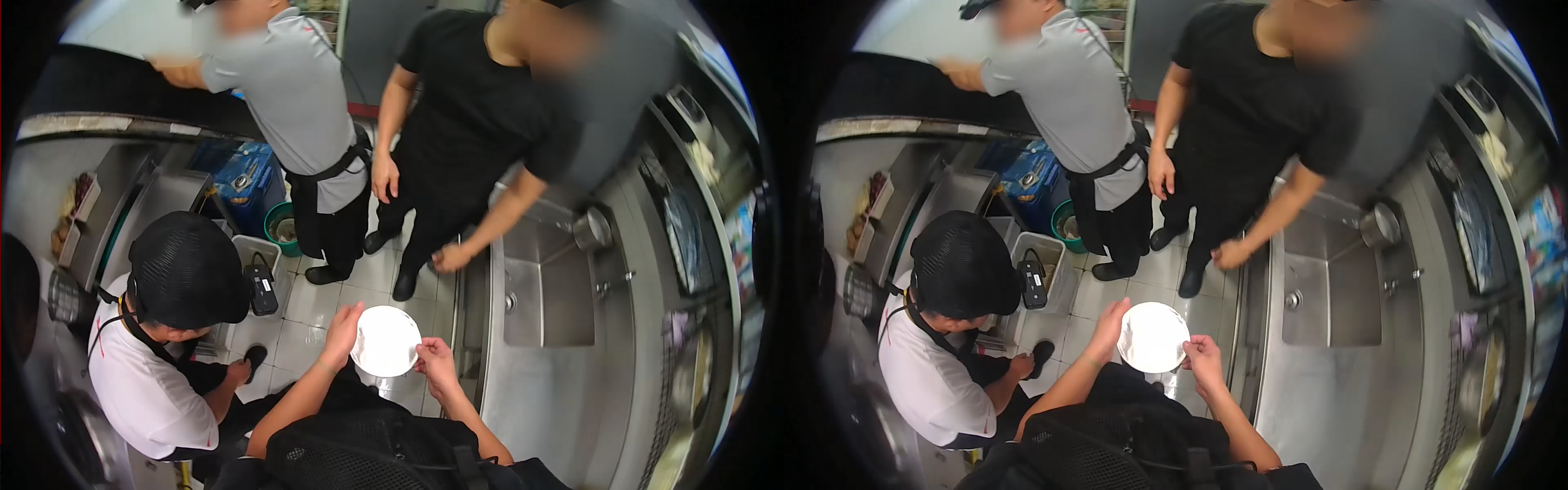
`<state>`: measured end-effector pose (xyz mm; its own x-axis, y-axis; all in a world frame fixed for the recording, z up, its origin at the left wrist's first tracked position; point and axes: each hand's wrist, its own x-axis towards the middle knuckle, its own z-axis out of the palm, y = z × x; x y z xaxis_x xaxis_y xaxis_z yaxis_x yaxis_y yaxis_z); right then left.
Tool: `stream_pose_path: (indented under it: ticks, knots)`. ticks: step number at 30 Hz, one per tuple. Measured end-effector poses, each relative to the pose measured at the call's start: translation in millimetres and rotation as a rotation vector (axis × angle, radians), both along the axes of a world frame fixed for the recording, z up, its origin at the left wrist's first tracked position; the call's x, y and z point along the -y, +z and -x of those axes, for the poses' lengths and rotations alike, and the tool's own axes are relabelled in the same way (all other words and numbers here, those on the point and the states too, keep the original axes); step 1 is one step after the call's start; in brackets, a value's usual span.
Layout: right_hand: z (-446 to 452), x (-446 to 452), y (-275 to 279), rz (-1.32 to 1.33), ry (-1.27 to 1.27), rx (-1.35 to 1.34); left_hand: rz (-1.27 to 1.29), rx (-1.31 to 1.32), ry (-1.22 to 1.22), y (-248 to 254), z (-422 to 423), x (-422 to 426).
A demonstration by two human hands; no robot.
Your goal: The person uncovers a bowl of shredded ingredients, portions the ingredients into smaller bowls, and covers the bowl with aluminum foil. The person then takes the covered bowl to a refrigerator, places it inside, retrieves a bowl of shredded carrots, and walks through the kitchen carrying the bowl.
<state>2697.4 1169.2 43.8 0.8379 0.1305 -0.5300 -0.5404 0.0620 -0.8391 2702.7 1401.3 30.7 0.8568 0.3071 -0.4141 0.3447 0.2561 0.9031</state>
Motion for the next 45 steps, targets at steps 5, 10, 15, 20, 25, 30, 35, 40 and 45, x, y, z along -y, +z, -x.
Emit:
stream_pose_path:
  ticks: [5,10,15,20,25,30,35,40,45]
  knots:
    - [-85,-44,20,-0.002,-0.057,0.025,-0.119,0.038,0.040,10,-93,-30]
    - [-164,-67,34,-0.053,-0.097,0.201,-0.336,0.023,-0.034,41,-178,-58]
    - [-233,-86,51,-0.098,-0.069,0.228,-0.488,0.036,0.011,77,-240,-71]
    - [-268,-115,76,-0.242,-0.118,0.265,-0.697,0.172,-0.001,132,-294,-91]
    - [-303,-155,113,-0.321,-0.239,0.336,-0.694,0.205,-0.058,168,-345,-124]
    - [-351,-159,154,-0.234,-0.369,0.391,-0.734,0.427,-0.061,196,-367,-128]
    - [-394,-148,182,-0.221,-0.437,0.488,-0.148,0.494,-0.359,225,-387,-153]
    - [-428,-170,186,-0.212,-0.387,0.536,-0.062,0.555,-0.363,246,-437,-177]
    - [-490,-167,181,-0.186,-0.362,0.529,-0.140,0.545,-0.377,224,-476,-170]
